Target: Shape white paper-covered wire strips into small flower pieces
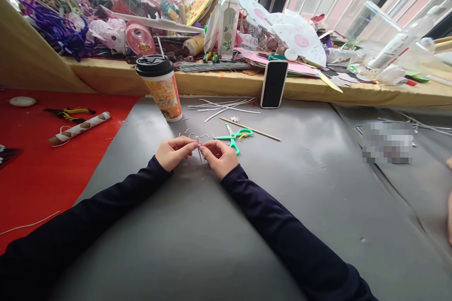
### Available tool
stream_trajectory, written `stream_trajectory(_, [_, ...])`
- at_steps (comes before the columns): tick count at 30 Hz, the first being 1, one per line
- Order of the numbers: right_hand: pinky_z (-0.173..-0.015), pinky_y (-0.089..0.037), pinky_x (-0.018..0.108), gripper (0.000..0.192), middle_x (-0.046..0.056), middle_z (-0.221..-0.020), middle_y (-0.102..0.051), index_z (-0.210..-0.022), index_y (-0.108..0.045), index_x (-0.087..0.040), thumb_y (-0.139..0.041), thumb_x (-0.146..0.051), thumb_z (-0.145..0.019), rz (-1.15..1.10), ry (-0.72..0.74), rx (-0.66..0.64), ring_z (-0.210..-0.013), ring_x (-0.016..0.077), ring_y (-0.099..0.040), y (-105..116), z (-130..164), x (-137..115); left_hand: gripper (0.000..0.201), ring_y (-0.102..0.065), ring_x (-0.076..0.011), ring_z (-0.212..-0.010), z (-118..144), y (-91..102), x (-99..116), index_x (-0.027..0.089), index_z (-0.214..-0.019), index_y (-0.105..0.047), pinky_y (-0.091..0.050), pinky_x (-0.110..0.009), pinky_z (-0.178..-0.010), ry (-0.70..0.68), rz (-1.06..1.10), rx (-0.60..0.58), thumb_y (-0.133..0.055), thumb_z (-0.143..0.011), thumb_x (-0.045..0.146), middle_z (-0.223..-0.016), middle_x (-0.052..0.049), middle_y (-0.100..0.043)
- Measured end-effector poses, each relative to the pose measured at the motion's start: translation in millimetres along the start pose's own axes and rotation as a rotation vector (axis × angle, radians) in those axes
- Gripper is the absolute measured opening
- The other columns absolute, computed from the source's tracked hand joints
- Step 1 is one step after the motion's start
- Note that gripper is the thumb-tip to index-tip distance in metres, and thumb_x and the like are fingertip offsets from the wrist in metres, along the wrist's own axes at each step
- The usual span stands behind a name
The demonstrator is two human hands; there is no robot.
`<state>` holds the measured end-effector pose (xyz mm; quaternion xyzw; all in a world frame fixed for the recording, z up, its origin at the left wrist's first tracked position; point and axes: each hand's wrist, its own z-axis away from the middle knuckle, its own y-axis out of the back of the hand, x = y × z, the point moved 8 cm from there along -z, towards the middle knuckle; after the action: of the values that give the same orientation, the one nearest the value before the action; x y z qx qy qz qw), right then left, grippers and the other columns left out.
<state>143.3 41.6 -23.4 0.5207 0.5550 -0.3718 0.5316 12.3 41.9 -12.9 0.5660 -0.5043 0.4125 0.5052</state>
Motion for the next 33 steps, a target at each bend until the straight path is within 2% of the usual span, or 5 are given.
stream_trajectory(8, [-0.06,-0.047,0.025,0.028,0.005,-0.073,-0.061,-0.081,-0.057,-0.015,-0.054,-0.041,-0.07,0.083,0.035,-0.022,-0.065,0.0127,-0.057,-3,2,-3,0.031,-0.048,-0.0079,-0.053,1,-7.9,-1,0.01,-0.079,-0.065,-0.041,-0.022,-0.05,0.033,0.065,-0.075,-0.062,-0.062,0.036,-0.071,-0.005,-0.06])
stream_trajectory(13, [-0.056,-0.044,0.022,0.033,0.003,-0.073,-0.062,-0.085,-0.061,-0.016,-0.055,-0.043,-0.068,0.164,0.059,-0.13,-0.061,0.0119,-0.055,-14,4,-7,0.031,-0.045,-0.006,-0.048,1,-9.5,-3,0.009,-0.078,-0.064,-0.04,-0.022,-0.049,0.077,0.152,-0.084,-0.063,-0.062,0.035,-0.068,-0.004,-0.06])
stream_trajectory(20, [-0.046,-0.034,0.019,0.034,0.0,-0.053,-0.052,-0.062,-0.063,-0.014,-0.049,-0.043,-0.073,0.345,0.132,-0.076,-0.047,0.007,-0.041,-12,5,-15,0.031,-0.043,-0.0051,-0.046,2,-14.3,-10,0.009,-0.078,-0.063,-0.036,-0.021,-0.045,0.147,0.237,-0.099,-0.063,-0.062,0.035,-0.061,-0.002,-0.057])
stream_trajectory(28, [-0.05,-0.036,0.019,0.029,0.0,-0.056,-0.056,-0.067,-0.065,-0.015,-0.05,-0.039,-0.072,0.359,0.115,-0.077,-0.051,0.008,-0.044,-12,6,-14,0.033,-0.041,-0.0047,-0.044,1,-14.2,-14,0.009,-0.08,-0.062,-0.036,-0.021,-0.045,0.164,0.264,-0.089,-0.063,-0.062,0.037,-0.059,-0.001,-0.055])
stream_trajectory(33, [-0.047,-0.035,0.019,0.032,0.001,-0.053,-0.054,-0.065,-0.064,-0.014,-0.049,-0.041,-0.072,0.371,0.1,-0.087,-0.049,0.0078,-0.043,-12,5,-12,0.033,-0.041,-0.0045,-0.046,3,-16.3,-9,0.008,-0.08,-0.062,-0.036,-0.02,-0.046,0.151,0.195,-0.113,-0.061,-0.064,0.038,-0.061,-0.002,-0.054])
